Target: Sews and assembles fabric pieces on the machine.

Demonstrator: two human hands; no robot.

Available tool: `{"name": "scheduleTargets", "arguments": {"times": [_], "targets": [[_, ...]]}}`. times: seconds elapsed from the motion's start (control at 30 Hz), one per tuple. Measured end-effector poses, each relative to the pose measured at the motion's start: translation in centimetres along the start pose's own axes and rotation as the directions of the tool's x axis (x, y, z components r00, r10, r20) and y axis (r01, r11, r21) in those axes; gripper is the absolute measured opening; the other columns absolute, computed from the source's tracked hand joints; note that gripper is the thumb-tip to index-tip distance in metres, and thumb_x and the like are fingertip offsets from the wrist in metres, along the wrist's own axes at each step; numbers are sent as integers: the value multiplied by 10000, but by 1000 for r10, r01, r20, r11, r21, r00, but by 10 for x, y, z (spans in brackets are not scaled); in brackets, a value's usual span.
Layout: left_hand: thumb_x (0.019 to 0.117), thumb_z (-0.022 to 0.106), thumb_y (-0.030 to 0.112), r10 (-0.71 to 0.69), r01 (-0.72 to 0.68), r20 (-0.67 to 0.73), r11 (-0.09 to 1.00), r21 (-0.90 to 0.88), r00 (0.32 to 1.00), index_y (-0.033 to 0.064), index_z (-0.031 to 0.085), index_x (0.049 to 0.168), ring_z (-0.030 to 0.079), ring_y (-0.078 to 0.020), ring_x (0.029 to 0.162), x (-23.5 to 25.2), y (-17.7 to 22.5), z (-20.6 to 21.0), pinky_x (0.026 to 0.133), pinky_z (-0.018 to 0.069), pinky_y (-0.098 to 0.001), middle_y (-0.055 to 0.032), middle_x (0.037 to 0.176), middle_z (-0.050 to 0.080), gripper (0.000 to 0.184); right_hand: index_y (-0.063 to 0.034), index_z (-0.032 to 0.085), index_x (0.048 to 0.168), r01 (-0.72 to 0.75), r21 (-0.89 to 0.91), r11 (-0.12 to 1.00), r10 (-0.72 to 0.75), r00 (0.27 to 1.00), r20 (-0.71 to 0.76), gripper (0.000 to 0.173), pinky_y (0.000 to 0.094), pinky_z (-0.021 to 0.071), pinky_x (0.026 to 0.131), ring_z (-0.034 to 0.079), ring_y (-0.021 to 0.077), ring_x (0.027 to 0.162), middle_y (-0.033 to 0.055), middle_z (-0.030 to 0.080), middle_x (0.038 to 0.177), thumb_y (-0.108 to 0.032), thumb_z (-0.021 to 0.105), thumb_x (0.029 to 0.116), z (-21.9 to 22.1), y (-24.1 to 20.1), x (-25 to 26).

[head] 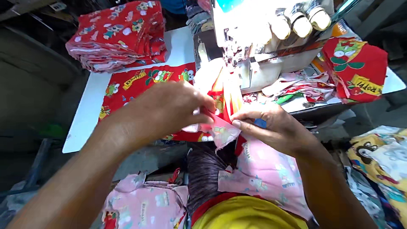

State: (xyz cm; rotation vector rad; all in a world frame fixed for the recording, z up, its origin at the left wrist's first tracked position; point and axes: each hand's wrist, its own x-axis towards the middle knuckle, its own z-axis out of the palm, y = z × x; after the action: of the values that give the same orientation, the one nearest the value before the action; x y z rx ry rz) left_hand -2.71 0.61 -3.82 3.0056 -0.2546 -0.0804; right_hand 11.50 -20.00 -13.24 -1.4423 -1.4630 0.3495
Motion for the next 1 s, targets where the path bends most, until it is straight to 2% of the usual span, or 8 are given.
{"name": "scheduleTargets", "arguments": {"times": [0.17,0.33,0.47,0.63,0.77,0.83,0.9,1.0], "targets": [[985,590,388,159,-155,19,978,-141,987,248,761,941,589,29,666,7,2,-3,582,477,-178,137,788,662,225,-65,767,1001,50,19,999,-49,999,-6,160,124,549,732,654,-22,832,-27,710,909,-188,665,983,-6,-3,2],[957,619,385,78,-78,7,994,-78,997,206,739,977,546,-62,600,12,-16,-3,553,449,-291,71,723,613,217,-69,769,970,76,-20,997,-75,997,11,133,134,544,738,653,-11,831,-25,706,883,-189,720,939,-2,0,3],[954,631,378,147,-145,-2,977,-158,989,230,749,929,549,42,629,14,-7,-5,555,441,-146,126,767,646,191,-79,783,993,65,-63,996,-66,998,-10,184,141,548,764,667,-1,869,-15,722,916,-238,762,903,2,-1,3],[956,621,381,153,-153,-12,979,-133,988,213,741,963,526,18,637,18,-4,-1,578,413,-171,107,767,622,206,-91,785,961,69,-124,990,-73,997,-27,171,169,535,733,662,18,842,-19,718,894,-249,740,913,4,-4,4],[848,652,642,14,-21,-49,988,-153,999,213,596,1372,500,-22,710,19,8,-2,615,413,-206,77,952,623,679,-117,785,952,60,-141,988,-66,997,-39,118,161,533,722,654,5,830,-34,707,889,-193,695,943,3,-3,0],[818,580,780,-13,9,-34,992,-125,999,263,549,1471,551,-34,740,19,14,2,620,467,-255,78,1053,653,834,-118,781,944,77,-145,986,-85,995,-48,122,162,537,727,658,2,840,-36,711,894,-193,686,952,4,-3,1],[859,520,771,26,-27,-29,999,-41,999,249,683,1306,622,-71,749,16,16,6,608,498,-306,51,1095,708,706,-102,774,943,86,-134,987,-94,994,-58,133,172,526,691,642,3,802,-38,695,862,-186,673,962,5,-4,3],[938,532,601,82,-79,-43,995,67,996,227,734,899,576,-89,630,15,14,0,531,434,-299,56,772,611,427,-104,747,989,37,-100,994,-50,990,-132,107,172,533,703,648,0,797,-54,704,868,-182,686,948,8,-8,7]]}}
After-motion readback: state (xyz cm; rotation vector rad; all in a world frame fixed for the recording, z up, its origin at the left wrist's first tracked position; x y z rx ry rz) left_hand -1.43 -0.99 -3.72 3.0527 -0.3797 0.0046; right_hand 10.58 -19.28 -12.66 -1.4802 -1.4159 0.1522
